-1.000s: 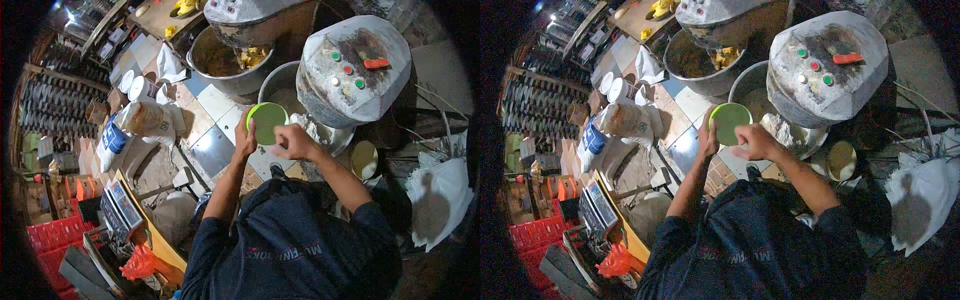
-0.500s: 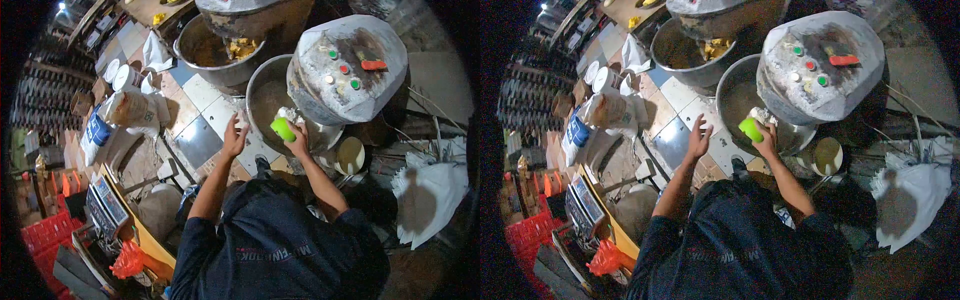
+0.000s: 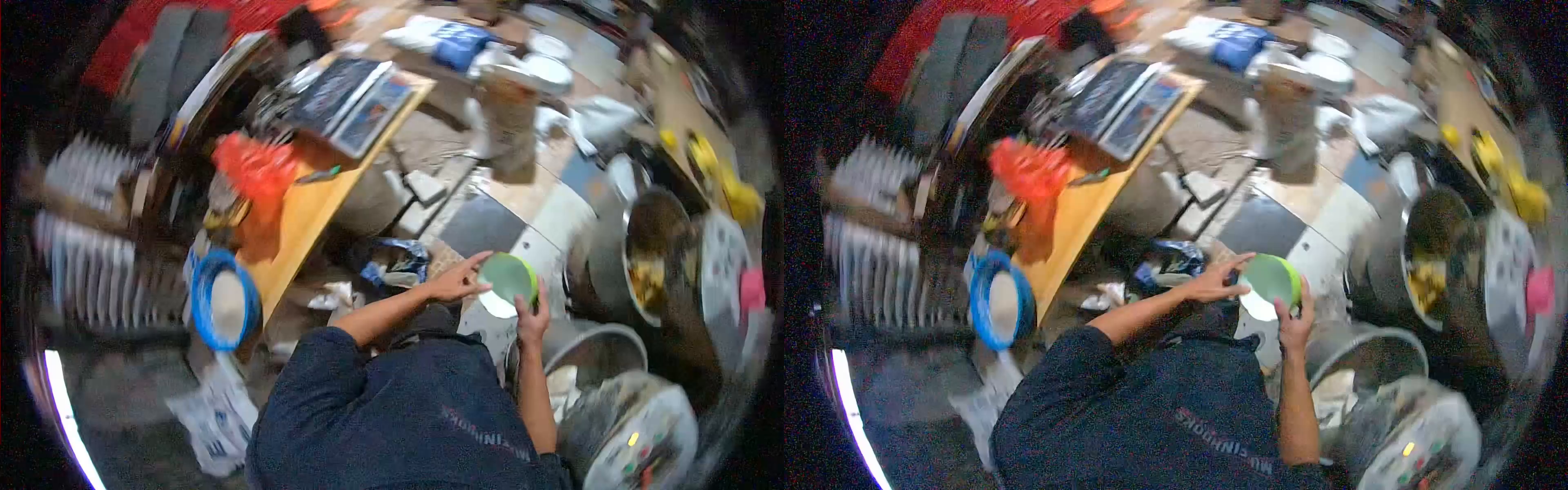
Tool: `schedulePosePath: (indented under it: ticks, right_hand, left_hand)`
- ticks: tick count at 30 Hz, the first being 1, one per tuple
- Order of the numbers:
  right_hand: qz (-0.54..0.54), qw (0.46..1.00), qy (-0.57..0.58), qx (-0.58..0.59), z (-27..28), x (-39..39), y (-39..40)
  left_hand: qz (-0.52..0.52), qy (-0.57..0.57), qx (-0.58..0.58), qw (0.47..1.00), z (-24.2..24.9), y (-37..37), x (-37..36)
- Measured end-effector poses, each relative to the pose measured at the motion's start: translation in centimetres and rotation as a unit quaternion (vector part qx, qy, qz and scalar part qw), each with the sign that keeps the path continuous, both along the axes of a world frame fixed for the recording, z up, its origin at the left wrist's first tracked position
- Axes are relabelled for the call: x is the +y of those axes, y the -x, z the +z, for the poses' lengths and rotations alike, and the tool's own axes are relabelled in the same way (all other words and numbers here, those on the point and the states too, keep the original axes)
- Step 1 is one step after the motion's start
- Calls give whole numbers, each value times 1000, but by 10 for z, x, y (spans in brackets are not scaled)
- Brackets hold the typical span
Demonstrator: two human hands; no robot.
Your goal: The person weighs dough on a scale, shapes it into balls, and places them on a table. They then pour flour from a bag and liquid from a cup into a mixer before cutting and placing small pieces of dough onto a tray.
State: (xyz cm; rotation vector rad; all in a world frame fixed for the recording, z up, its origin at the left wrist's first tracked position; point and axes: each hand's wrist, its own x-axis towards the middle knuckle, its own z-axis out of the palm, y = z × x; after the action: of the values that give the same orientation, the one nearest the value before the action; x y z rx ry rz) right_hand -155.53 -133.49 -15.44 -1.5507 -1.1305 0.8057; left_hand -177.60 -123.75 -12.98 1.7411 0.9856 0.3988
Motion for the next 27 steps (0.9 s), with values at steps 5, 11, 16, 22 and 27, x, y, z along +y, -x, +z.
schedulePosePath:
  ticks: [5,11,16,22,27]
  right_hand:
    - [314,941,12,124,58,144,88]
    - [257,965,39,-33,0,272,47]
    - [51,910,195,-362,-115,285,-120]
    - [-156,735,377,-541,-181,153,-299]
    - [-182,849,358,-344,-137,155,-264]
  left_hand:
    - [348,3,-199,916,-24,116,41]
    - [804,36,-214,554,-50,319,56]
    - [881,124,-131,437,-84,411,39]
    - [847,-15,123,516,-94,413,98]
    - [704,-315,240,590,-97,313,148]
